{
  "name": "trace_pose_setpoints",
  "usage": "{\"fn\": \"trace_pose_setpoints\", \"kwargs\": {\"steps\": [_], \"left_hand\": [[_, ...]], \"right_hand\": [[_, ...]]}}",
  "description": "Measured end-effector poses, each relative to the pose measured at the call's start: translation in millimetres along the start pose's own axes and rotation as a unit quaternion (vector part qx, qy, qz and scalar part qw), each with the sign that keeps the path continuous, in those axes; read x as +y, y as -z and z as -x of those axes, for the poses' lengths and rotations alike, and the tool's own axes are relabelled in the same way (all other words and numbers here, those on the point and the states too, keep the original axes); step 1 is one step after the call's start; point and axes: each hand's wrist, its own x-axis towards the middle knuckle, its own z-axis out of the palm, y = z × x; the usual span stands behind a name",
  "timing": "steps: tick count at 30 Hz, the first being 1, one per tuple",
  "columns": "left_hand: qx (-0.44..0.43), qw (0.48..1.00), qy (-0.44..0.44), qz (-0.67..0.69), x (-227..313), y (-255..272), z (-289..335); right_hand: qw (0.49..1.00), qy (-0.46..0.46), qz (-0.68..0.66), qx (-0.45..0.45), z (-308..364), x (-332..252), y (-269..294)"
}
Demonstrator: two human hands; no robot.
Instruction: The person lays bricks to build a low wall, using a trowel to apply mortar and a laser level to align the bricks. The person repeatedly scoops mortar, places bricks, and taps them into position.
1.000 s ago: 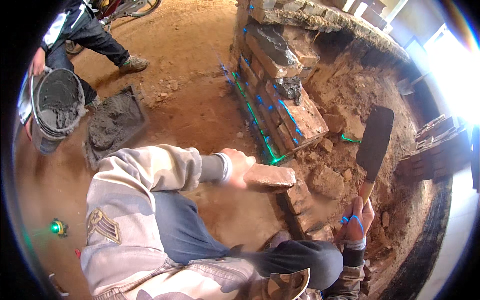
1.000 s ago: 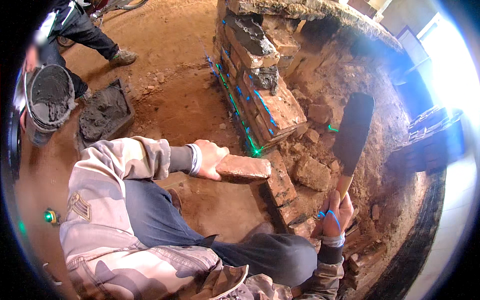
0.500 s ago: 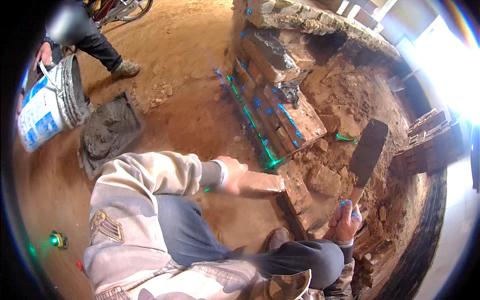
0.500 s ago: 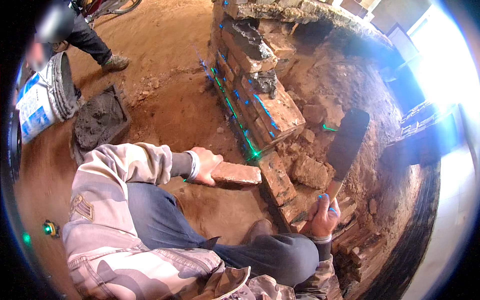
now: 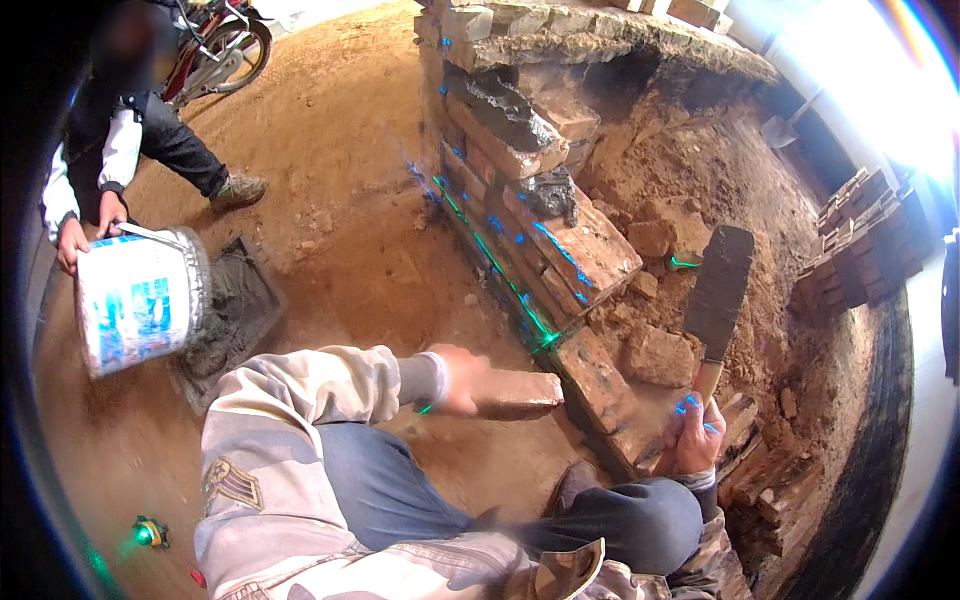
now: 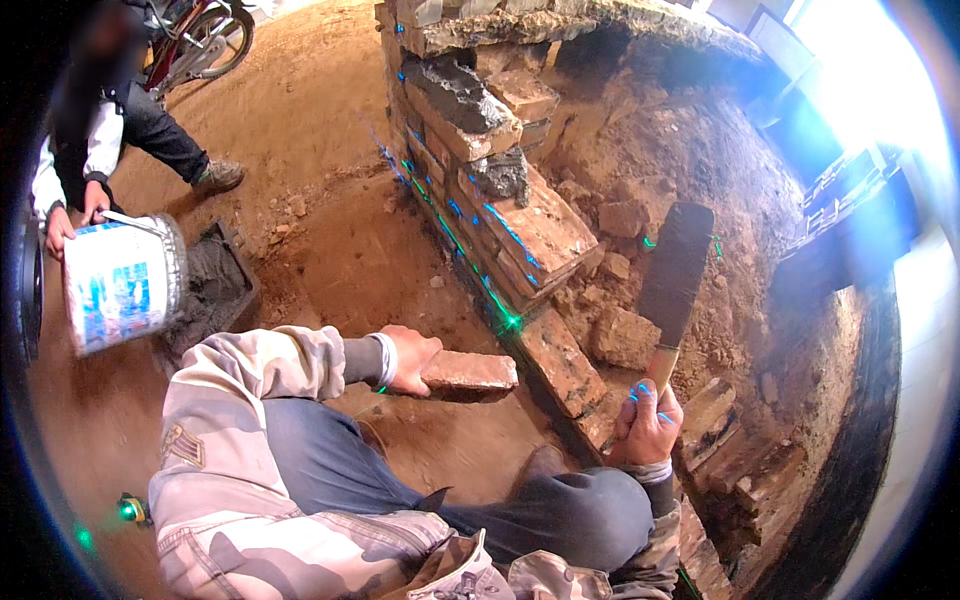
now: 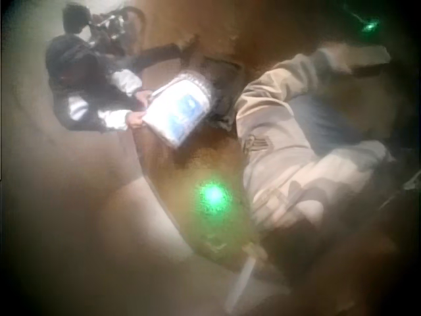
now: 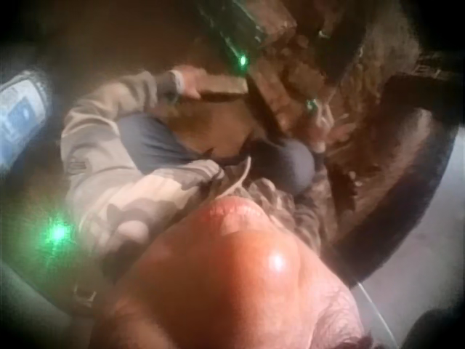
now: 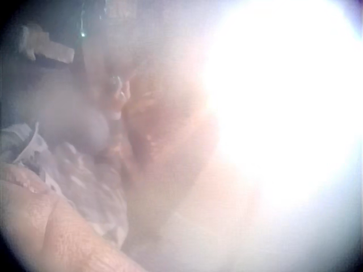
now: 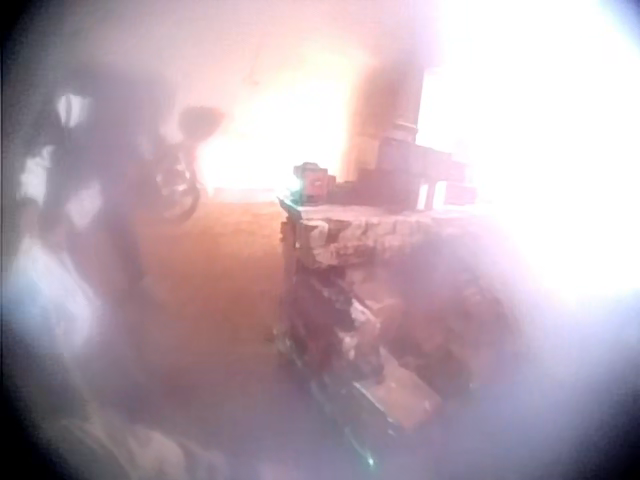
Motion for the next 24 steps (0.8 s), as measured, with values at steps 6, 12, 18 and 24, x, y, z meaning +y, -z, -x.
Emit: {"fn": "trace_pose_setpoints", "kwargs": {"steps": [6,12,18,24], "left_hand": [[-0.011,1.0,-0.013,0.005,4.1,9.4,0.3],[-0.005,1.0,-0.021,-0.011,0.1,10.0,0.7],[-0.015,1.0,-0.015,-0.021,0.6,15.9,8.6],[-0.011,0.999,0.028,-0.039,-1.7,15.3,21.5]], "right_hand": [[0.999,0.001,-0.005,0.031,2.4,-3.9,11.3],[0.997,0.013,-0.009,0.072,14.5,-14.8,15.4],[0.996,0.055,-0.024,0.062,9.4,-12.4,5.3],[0.996,0.062,-0.066,-0.001,-7.6,4.6,-19.5]]}}
